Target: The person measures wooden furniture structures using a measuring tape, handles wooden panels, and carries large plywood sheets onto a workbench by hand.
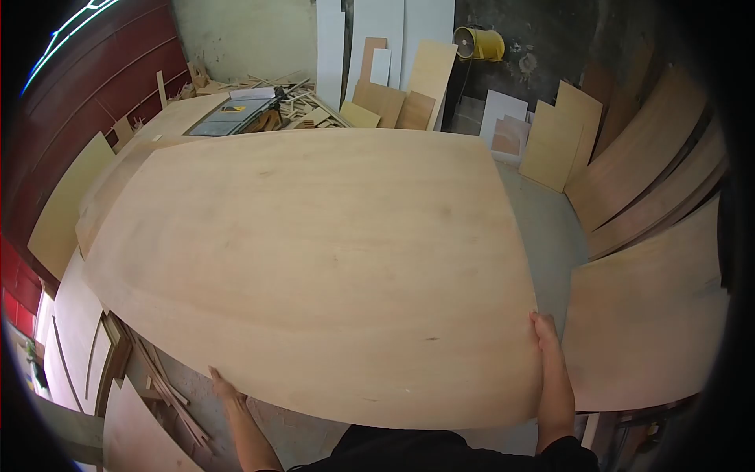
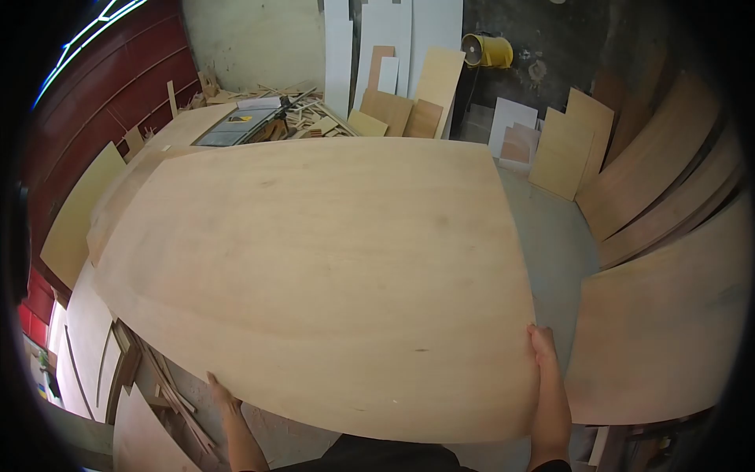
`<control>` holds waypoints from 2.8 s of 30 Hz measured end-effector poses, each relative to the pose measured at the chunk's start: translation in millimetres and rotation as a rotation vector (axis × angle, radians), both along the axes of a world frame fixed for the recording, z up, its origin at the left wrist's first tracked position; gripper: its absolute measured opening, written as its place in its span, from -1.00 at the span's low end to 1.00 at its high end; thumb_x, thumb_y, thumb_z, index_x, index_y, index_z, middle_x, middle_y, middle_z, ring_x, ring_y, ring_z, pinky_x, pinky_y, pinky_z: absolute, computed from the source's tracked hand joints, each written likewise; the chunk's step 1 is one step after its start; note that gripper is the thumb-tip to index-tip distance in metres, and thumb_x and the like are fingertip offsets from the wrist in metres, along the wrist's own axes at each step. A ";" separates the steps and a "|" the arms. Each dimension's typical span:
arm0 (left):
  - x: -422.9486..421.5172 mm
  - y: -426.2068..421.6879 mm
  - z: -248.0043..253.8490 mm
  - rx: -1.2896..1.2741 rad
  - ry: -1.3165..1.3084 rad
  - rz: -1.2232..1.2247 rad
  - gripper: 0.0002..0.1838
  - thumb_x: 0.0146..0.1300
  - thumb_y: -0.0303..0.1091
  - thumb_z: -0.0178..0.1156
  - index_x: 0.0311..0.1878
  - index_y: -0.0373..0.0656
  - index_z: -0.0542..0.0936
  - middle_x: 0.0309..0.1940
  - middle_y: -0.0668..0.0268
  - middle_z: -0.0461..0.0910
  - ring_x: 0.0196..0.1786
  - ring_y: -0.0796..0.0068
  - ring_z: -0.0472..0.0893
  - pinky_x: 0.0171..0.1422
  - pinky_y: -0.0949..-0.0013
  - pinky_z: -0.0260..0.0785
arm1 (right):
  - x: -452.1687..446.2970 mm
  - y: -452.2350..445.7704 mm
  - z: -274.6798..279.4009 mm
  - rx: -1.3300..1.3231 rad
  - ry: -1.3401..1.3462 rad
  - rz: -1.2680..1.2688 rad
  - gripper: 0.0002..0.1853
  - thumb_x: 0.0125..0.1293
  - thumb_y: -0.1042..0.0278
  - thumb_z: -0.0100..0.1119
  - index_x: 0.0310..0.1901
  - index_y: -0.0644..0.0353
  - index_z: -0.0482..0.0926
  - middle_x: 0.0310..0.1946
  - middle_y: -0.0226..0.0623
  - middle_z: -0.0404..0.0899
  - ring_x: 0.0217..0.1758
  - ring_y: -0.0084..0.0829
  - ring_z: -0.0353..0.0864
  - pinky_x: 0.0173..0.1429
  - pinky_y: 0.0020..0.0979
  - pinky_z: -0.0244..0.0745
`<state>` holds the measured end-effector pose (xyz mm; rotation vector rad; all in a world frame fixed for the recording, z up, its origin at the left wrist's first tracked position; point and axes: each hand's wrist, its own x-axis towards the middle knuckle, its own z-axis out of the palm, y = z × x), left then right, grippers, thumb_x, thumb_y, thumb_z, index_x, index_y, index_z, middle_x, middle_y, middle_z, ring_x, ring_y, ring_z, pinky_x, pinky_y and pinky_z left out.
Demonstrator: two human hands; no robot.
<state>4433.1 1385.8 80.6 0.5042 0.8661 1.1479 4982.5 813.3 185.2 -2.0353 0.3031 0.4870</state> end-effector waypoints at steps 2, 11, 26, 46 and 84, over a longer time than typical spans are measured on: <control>34.5 -20.0 -13.9 0.058 -0.023 -0.060 -0.26 0.43 0.18 -0.29 0.40 -0.28 0.09 0.38 0.01 0.14 0.37 0.04 0.25 0.38 0.04 0.22 | 38.7 -26.0 -2.2 -0.111 0.014 0.017 -0.56 0.40 0.17 -0.07 -0.05 0.50 0.50 -0.13 -0.15 0.57 -0.10 -0.34 0.57 -0.04 -0.36 0.43; 170.4 -126.2 22.3 -0.209 0.044 0.077 -0.34 0.45 0.09 -0.22 0.36 -0.30 0.16 0.30 0.03 0.28 0.29 0.09 0.38 0.26 0.12 0.40 | 206.3 -66.5 -27.6 -0.274 0.022 0.136 -0.45 0.46 0.01 -0.22 0.14 0.44 0.29 0.08 0.01 0.31 0.15 -0.16 0.33 0.22 -0.25 0.24; 321.7 -291.8 52.7 -0.140 0.053 0.200 -0.36 0.46 0.08 -0.25 0.36 -0.28 0.15 0.30 0.03 0.27 0.27 0.05 0.39 0.29 0.05 0.35 | 358.4 -167.6 31.9 -0.316 -0.099 0.219 -0.36 0.49 -0.04 -0.24 0.28 0.45 0.23 0.23 0.05 0.34 0.30 -0.13 0.34 0.33 -0.21 0.24; 454.7 -499.6 66.2 -0.171 0.023 0.040 -0.36 0.46 0.06 -0.22 0.34 -0.31 0.13 0.24 -0.02 0.33 0.23 -0.01 0.42 0.23 -0.06 0.38 | 396.7 -495.6 70.0 -0.428 -0.219 0.142 -0.39 0.50 -0.04 -0.26 0.16 0.47 0.39 0.11 0.05 0.48 0.20 -0.10 0.47 0.24 -0.23 0.32; 460.1 -312.1 98.8 0.009 0.154 -0.072 -0.46 0.45 -0.20 -0.15 0.24 -0.56 0.19 0.13 -0.13 0.42 0.05 0.04 0.57 0.05 0.08 0.53 | 340.7 -478.7 95.2 -0.295 -0.201 0.112 -0.43 0.40 0.13 -0.18 0.25 0.47 0.25 0.26 0.04 0.27 0.35 -0.16 0.24 0.38 -0.26 0.13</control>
